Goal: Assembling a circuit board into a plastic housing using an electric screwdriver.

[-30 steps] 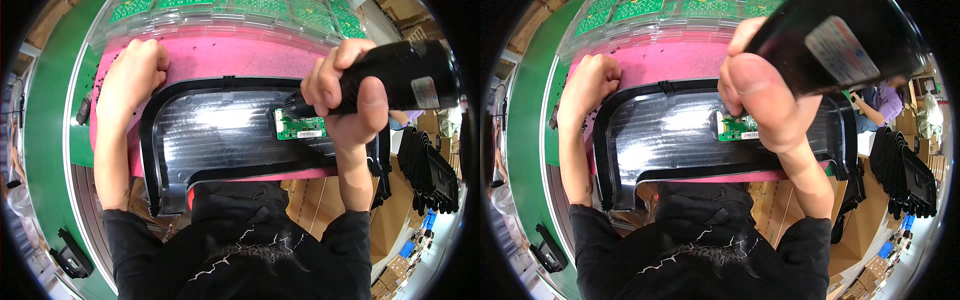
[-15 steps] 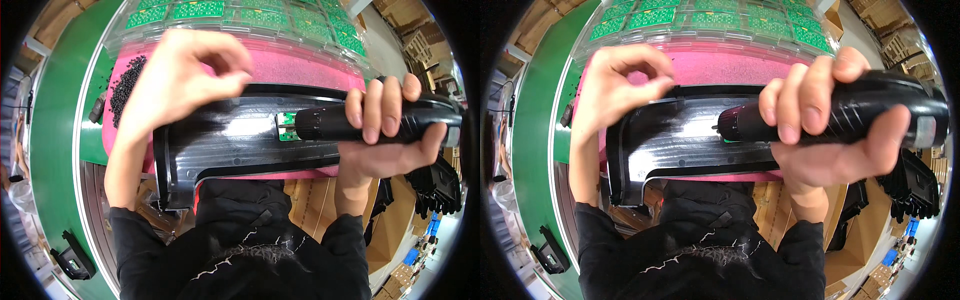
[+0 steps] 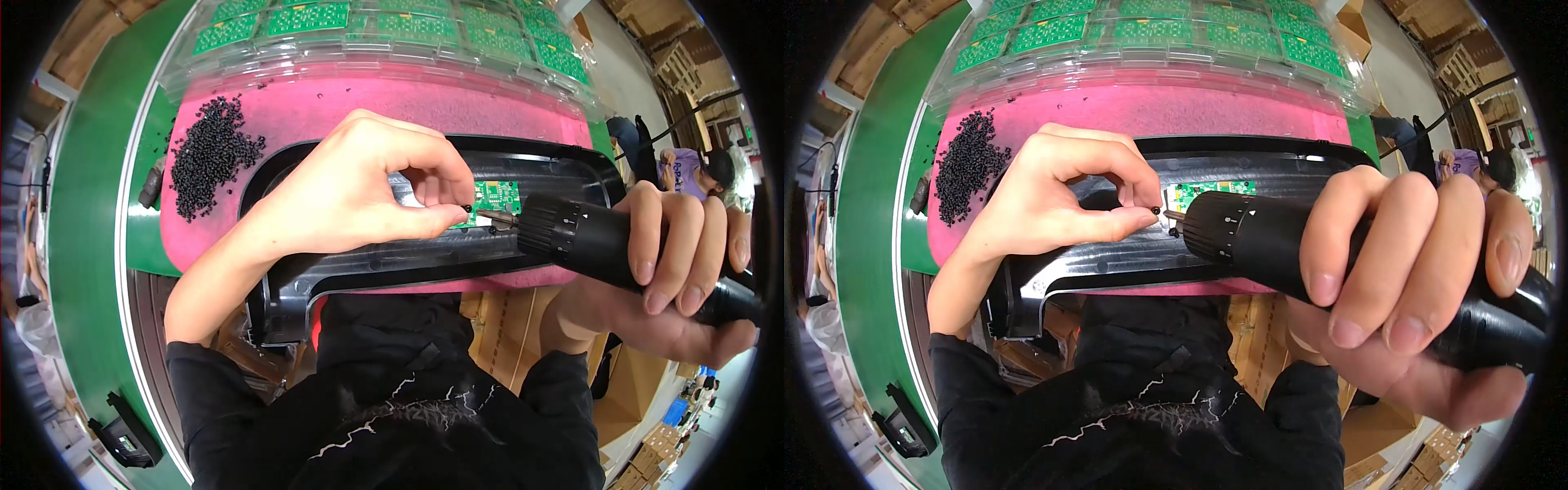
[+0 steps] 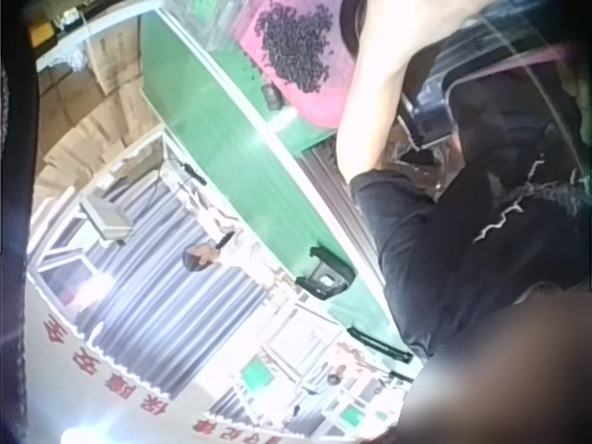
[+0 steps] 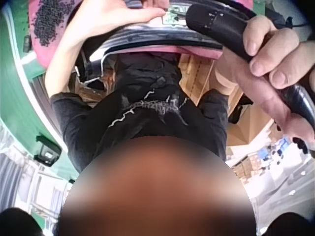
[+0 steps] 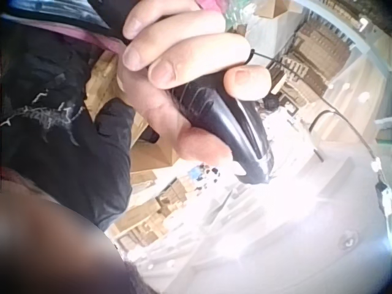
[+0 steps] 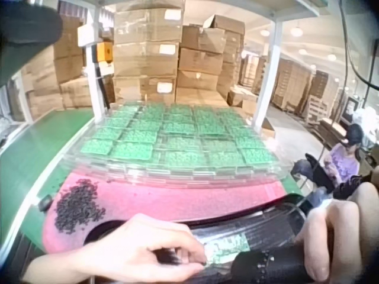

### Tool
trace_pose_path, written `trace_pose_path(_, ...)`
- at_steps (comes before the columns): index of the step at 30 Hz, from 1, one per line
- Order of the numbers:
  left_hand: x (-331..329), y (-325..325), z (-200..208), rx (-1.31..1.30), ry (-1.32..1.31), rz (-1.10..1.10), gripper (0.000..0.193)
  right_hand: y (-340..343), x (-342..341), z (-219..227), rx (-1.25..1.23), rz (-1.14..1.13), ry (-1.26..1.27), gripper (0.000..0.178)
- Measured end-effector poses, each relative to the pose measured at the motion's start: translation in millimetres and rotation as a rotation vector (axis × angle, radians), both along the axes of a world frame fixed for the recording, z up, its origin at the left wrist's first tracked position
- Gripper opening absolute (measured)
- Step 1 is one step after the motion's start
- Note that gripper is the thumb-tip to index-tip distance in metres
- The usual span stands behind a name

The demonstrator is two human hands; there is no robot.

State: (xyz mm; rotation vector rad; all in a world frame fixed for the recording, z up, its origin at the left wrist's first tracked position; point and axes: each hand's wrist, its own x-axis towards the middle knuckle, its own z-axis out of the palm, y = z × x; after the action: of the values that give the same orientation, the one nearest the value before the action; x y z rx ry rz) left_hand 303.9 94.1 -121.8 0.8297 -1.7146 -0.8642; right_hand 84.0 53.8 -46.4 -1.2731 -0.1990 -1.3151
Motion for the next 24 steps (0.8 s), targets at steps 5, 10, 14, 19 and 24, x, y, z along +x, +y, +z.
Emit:
trace_pose_path(5, 4.1, -2.0, -0.6, -0.021, -0.009, 0.008, 0.012, 1.8, 9.0, 1.1, -0.055, -0.018, 0.017, 0.040)
trace_pose_path(10, 9.2, -3.5, -3.1, -0.003, -0.046, 0.025, 0.011, 0.6, 23.4, -7.2, -0.160, -0.066, 0.002, 0.046)
trace_pose_path(14, 13.6, -2.0, -5.5, 0.040, -0.036, 0.040, 0.010, -8.7, 8.4, -2.0, -0.198, -0.035, 0.191, 0.048)
trace_pose_path(19, 17.7, -1.9, -6.2, 0.109, -0.027, 0.049, 0.009, -10.8, 12.0, -2.0, -0.224, 0.003, 0.235, 0.048)
trace_pose_path(24, 21.4, -4.8, -7.5, 0.223, -0.001, 0.027, 0.010, -6.9, 24.9, -0.5, -0.228, -0.026, 0.229, 0.049)
